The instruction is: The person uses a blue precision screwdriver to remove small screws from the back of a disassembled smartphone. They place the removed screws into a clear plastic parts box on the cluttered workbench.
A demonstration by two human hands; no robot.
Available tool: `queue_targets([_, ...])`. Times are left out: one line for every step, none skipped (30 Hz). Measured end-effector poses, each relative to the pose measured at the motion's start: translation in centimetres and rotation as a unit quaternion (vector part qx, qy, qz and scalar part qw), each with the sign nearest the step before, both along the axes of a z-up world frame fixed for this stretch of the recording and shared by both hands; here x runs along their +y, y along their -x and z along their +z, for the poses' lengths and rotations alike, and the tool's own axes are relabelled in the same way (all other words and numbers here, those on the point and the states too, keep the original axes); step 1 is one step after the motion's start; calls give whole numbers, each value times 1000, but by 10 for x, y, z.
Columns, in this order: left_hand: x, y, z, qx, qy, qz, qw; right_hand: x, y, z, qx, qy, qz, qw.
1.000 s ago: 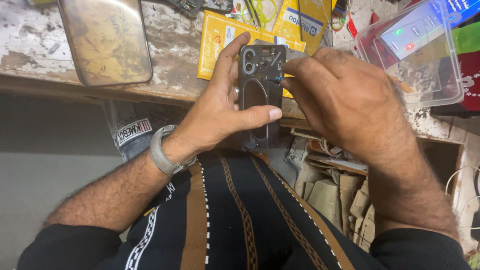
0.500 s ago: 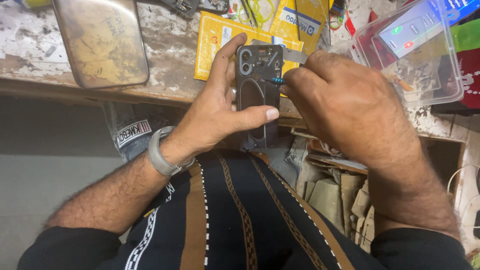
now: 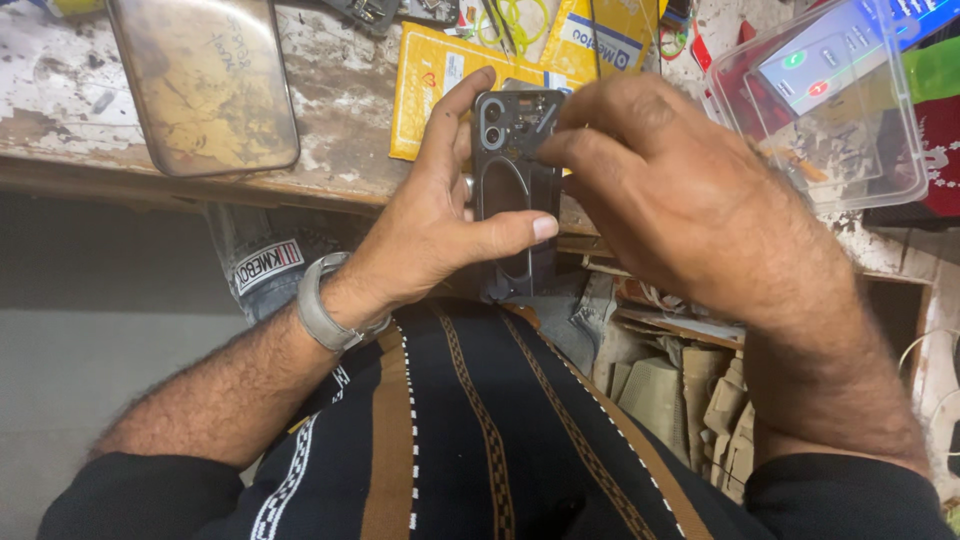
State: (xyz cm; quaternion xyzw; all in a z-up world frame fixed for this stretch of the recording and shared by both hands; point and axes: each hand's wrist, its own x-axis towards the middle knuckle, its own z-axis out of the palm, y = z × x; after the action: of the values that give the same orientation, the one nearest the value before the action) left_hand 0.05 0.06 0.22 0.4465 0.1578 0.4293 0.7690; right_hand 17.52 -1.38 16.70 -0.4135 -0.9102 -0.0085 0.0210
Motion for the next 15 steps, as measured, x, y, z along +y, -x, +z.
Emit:
queue_targets([0,0,0,-1,4,1,1000,1,1,-2,3,-2,4,1000])
queue_targets([-1,0,0,-1,8,1,1000,2,1,-3,7,-3,8,1000])
queue_targets([-2,0,0,5,3,3,1000,1,1,-4,-13,2,-21,1000])
queue_targets([-1,0,0,11,-4,4,1000,1,2,-4,-34,4,-51,998])
queue_targets([0,0,0,18,-12,6,1000,1,2,-3,-54,6,-81,995])
queue_targets([-1,1,0,18,-9,3,1000,0,1,-2,-25,4,-47,999])
queue_targets([-1,1,0,18,-7,0,1000,0,-1,1,5,2,-12,1000])
queue_targets([-2,2,1,19,-4,-4,1000,-1,-2,3,34,0,21,999])
queue_targets([-1,2,1,16,-4,-3,1000,0,-3,1,4,5,-7,1000])
queue_targets([-1,1,1,13,-4,-3,1000,0,-3,-2,-26,10,-35,999])
queue_targets([-1,0,2,10,-4,-2,1000,1,-5,-4,-57,16,-64,996])
queue_targets([-1,0,2,12,-4,0,1000,2,-7,-3,-17,18,-23,999])
queue_targets([-1,0,3,13,-4,2,1000,3,-9,-3,24,20,18,999])
queue_targets([-1,1,4,16,-3,6,1000,4,-11,-3,65,23,62,996])
queue_targets([-1,2,4,24,0,9,1000,3,-10,-5,39,17,33,999])
